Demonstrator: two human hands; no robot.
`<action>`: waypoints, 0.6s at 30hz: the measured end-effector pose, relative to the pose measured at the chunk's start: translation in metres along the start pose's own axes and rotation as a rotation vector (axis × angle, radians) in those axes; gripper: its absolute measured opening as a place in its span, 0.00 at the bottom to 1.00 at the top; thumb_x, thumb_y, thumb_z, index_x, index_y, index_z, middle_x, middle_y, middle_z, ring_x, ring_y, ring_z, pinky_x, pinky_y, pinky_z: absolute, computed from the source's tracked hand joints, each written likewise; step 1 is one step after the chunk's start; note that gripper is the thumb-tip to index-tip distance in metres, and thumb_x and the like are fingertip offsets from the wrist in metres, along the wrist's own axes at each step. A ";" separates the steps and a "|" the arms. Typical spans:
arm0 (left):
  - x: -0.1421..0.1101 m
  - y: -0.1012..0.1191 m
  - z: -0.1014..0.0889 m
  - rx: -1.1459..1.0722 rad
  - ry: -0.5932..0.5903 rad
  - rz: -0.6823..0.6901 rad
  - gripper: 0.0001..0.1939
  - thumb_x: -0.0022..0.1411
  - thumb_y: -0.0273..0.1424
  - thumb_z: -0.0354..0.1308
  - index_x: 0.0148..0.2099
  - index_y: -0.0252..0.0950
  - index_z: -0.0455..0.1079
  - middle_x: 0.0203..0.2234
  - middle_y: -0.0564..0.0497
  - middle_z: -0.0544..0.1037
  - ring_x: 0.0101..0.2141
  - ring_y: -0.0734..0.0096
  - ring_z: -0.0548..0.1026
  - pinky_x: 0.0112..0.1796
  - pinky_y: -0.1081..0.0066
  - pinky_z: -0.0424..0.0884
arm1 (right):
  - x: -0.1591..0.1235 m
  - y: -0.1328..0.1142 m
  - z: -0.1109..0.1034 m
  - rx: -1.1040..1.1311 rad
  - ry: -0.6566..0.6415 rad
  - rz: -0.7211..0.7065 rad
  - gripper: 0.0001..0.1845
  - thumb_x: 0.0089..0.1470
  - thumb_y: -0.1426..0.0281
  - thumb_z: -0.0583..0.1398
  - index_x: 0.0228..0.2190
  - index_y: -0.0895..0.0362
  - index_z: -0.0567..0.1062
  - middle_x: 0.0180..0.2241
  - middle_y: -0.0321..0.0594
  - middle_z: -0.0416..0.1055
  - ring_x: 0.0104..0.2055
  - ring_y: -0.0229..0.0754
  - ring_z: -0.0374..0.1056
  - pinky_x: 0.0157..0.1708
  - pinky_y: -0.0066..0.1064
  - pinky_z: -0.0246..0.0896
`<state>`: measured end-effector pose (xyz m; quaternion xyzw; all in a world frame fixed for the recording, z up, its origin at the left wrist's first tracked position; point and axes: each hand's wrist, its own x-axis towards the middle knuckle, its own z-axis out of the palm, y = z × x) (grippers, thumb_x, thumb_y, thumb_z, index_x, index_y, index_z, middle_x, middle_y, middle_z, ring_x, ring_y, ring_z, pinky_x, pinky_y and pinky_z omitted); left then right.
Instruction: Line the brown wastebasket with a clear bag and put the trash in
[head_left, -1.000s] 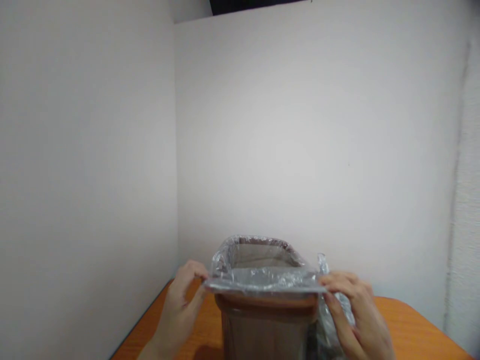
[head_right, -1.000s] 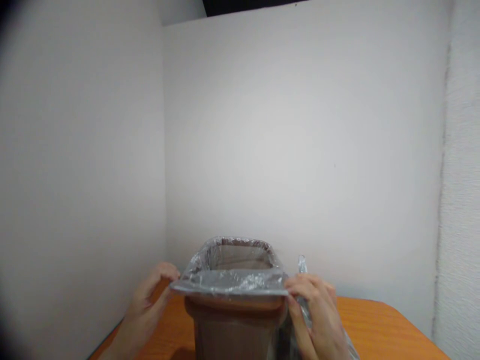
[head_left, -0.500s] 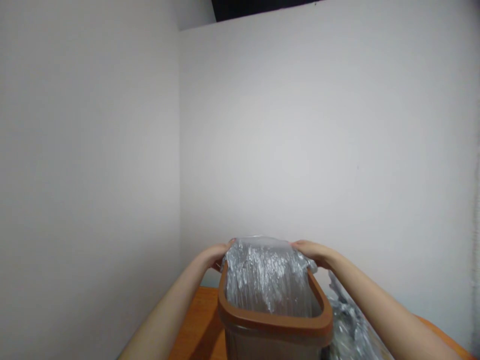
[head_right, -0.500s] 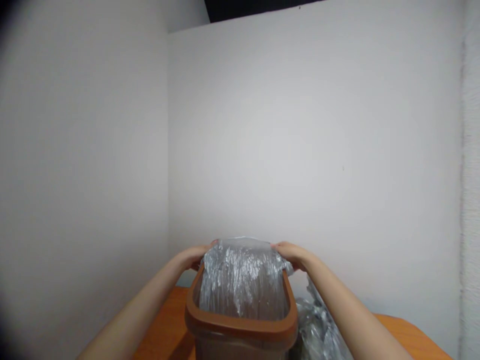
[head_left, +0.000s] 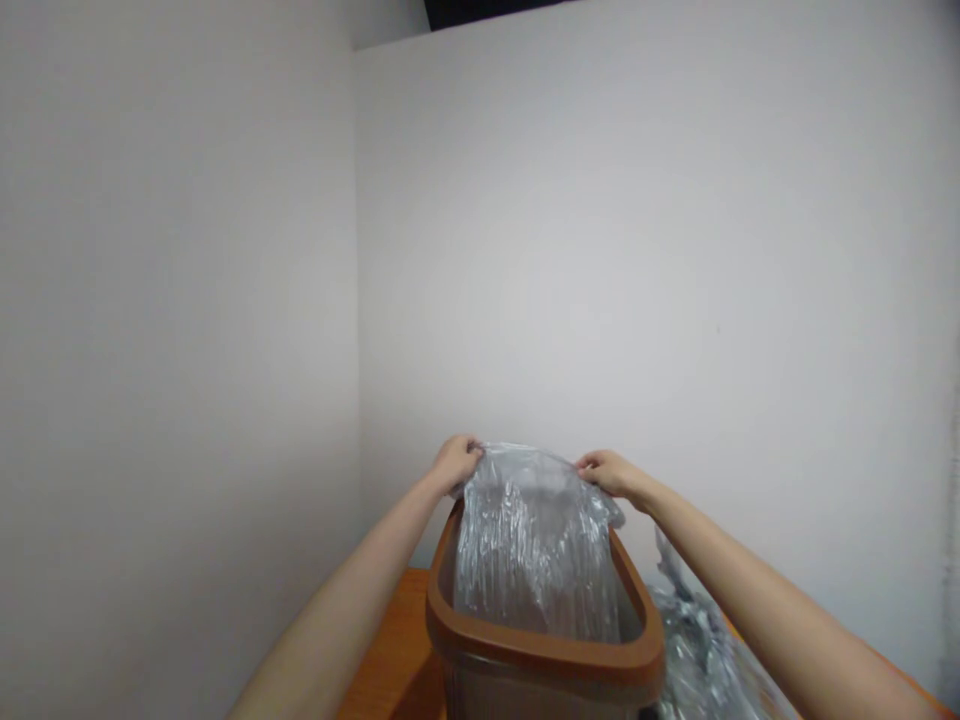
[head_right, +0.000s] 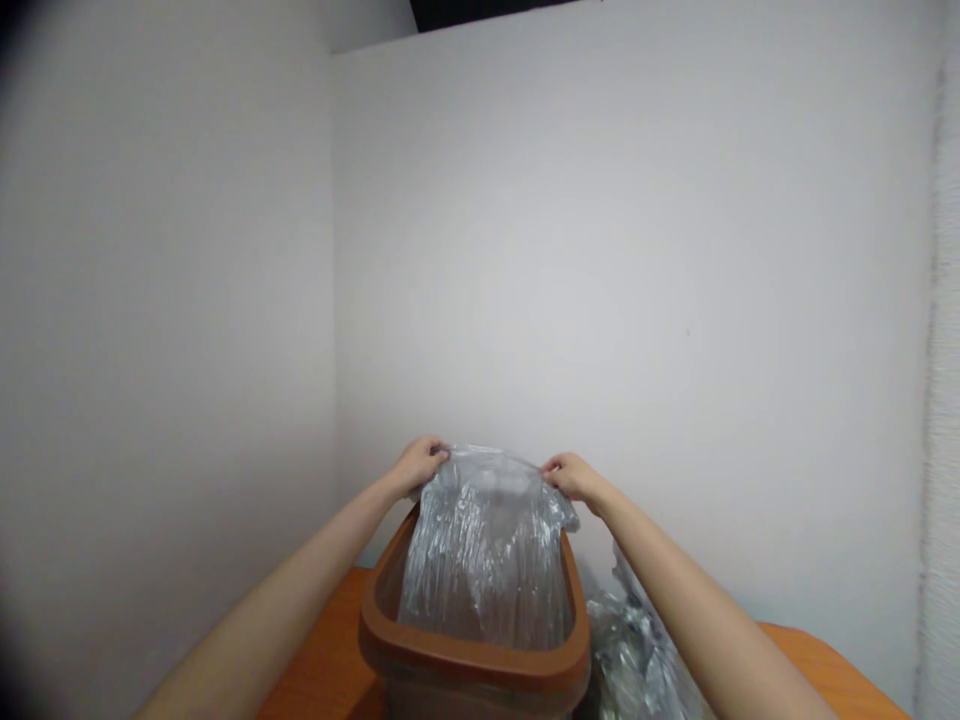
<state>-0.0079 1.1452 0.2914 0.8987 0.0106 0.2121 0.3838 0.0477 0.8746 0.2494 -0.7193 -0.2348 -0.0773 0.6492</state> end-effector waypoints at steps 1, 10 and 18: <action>0.003 0.007 0.002 -0.024 0.057 0.052 0.12 0.66 0.36 0.59 0.46 0.32 0.72 0.43 0.48 0.76 0.42 0.66 0.76 0.44 0.60 0.75 | 0.005 -0.006 0.000 0.020 0.010 -0.003 0.04 0.38 0.73 0.64 0.17 0.60 0.75 0.14 0.35 0.66 0.17 0.34 0.59 0.18 0.26 0.52; -0.006 -0.003 -0.102 -0.635 0.715 0.373 0.09 0.60 0.27 0.56 0.43 0.36 0.73 0.32 0.55 0.76 0.32 0.77 0.73 0.37 0.76 0.69 | 0.000 -0.066 -0.021 0.324 0.052 -0.363 0.21 0.56 0.51 0.59 0.48 0.46 0.72 0.51 0.40 0.73 0.54 0.44 0.68 0.50 0.36 0.65; 0.065 -0.216 -0.136 -1.165 0.924 0.109 0.05 0.57 0.21 0.54 0.34 0.34 0.69 0.26 0.58 0.74 0.25 0.82 0.71 0.30 0.81 0.68 | 0.083 0.057 0.073 -0.288 -0.588 -0.249 0.34 0.54 0.53 0.64 0.58 0.52 0.67 0.61 0.47 0.64 0.64 0.51 0.58 0.64 0.47 0.49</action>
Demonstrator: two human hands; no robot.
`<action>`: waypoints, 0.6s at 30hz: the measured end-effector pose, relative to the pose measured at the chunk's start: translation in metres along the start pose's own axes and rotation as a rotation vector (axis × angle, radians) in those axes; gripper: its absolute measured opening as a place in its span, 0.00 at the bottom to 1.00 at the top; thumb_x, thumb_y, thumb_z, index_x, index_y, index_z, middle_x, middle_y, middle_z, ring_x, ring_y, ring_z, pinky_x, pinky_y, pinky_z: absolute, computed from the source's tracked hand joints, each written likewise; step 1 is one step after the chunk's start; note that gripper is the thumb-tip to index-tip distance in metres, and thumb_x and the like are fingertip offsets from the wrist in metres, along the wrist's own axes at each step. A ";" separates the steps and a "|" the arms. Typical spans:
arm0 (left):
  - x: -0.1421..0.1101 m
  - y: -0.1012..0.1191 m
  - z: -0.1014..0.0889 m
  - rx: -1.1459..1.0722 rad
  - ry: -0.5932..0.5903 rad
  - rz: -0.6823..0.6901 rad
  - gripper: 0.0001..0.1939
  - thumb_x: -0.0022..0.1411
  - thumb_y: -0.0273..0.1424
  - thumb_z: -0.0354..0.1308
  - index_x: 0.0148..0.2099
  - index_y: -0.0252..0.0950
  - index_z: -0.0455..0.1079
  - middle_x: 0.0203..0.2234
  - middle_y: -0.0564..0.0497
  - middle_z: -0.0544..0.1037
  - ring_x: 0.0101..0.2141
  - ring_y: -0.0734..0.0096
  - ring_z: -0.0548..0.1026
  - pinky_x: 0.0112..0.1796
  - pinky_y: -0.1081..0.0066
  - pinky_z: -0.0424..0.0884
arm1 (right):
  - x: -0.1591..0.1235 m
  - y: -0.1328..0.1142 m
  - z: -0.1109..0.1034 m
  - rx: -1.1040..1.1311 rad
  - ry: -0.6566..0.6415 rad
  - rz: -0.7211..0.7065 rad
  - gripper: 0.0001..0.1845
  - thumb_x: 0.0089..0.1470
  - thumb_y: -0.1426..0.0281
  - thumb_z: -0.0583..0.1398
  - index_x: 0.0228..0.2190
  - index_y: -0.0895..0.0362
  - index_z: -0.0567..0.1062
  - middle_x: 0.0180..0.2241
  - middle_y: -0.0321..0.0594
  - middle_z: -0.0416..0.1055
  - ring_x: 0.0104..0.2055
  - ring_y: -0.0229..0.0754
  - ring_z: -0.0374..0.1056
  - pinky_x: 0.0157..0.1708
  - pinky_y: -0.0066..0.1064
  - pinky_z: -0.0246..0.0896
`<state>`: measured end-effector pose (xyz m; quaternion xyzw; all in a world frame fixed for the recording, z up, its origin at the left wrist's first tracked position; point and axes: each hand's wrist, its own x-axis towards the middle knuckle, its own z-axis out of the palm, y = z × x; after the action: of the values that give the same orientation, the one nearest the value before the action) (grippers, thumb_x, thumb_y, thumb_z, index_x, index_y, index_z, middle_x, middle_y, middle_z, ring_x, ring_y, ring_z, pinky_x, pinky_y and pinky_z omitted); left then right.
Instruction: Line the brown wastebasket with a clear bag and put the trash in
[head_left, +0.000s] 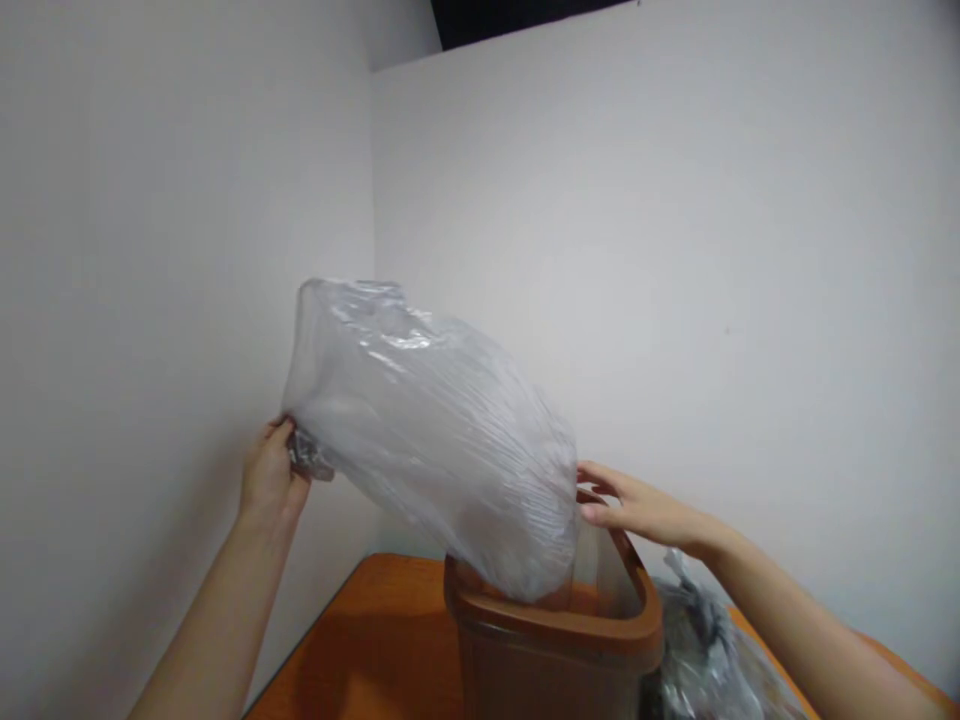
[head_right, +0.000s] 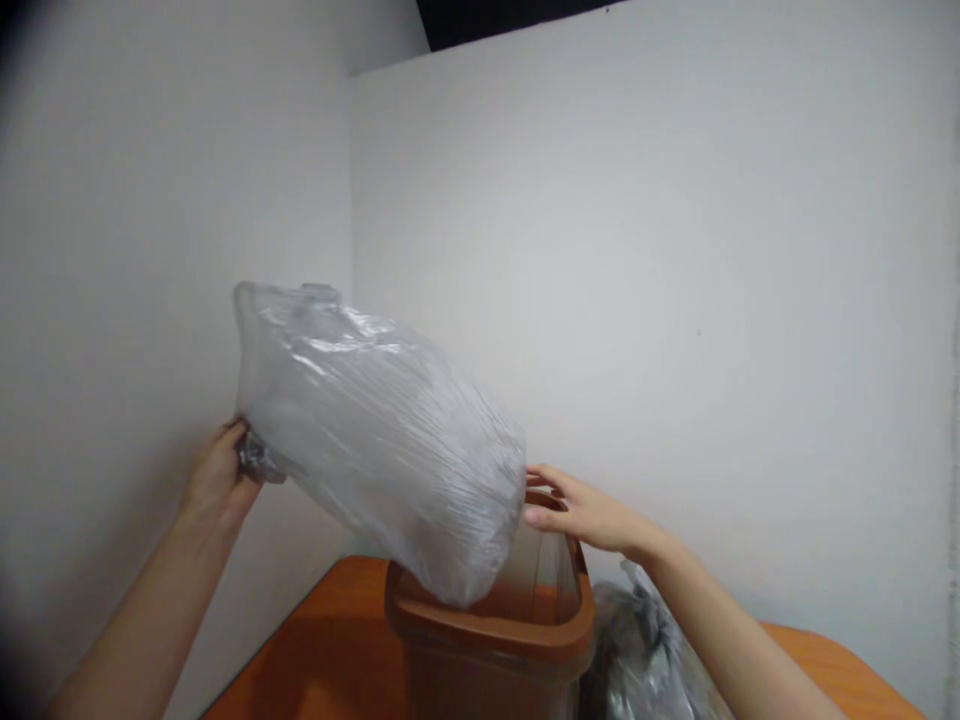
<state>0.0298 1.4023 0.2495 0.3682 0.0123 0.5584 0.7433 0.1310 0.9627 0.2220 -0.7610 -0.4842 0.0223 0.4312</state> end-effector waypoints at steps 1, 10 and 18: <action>0.004 -0.012 -0.013 -0.003 0.022 -0.050 0.05 0.58 0.21 0.53 0.33 0.34 0.69 0.26 0.57 0.75 0.25 0.81 0.72 0.29 0.81 0.69 | 0.009 0.002 0.006 0.012 -0.057 -0.021 0.37 0.53 0.53 0.65 0.60 0.52 0.65 0.62 0.48 0.63 0.64 0.51 0.58 0.65 0.46 0.49; 0.001 -0.017 -0.092 0.156 -0.087 -0.362 0.06 0.49 0.24 0.58 0.33 0.32 0.72 0.24 0.52 0.77 0.23 0.71 0.73 0.24 0.73 0.71 | 0.026 -0.103 0.066 0.198 0.164 -0.001 0.16 0.56 0.61 0.63 0.44 0.55 0.75 0.39 0.42 0.75 0.41 0.44 0.71 0.41 0.35 0.68; -0.022 0.016 -0.126 0.399 0.114 0.041 0.25 0.53 0.30 0.60 0.51 0.44 0.57 0.60 0.50 0.62 0.63 0.65 0.59 0.64 0.59 0.55 | 0.010 -0.135 0.134 -0.130 0.754 -0.047 0.11 0.56 0.61 0.63 0.38 0.51 0.71 0.35 0.39 0.74 0.37 0.41 0.74 0.34 0.24 0.73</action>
<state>-0.0459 1.4524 0.1581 0.4761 0.1571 0.5798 0.6422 -0.0215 1.0767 0.2329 -0.7302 -0.3090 -0.2998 0.5304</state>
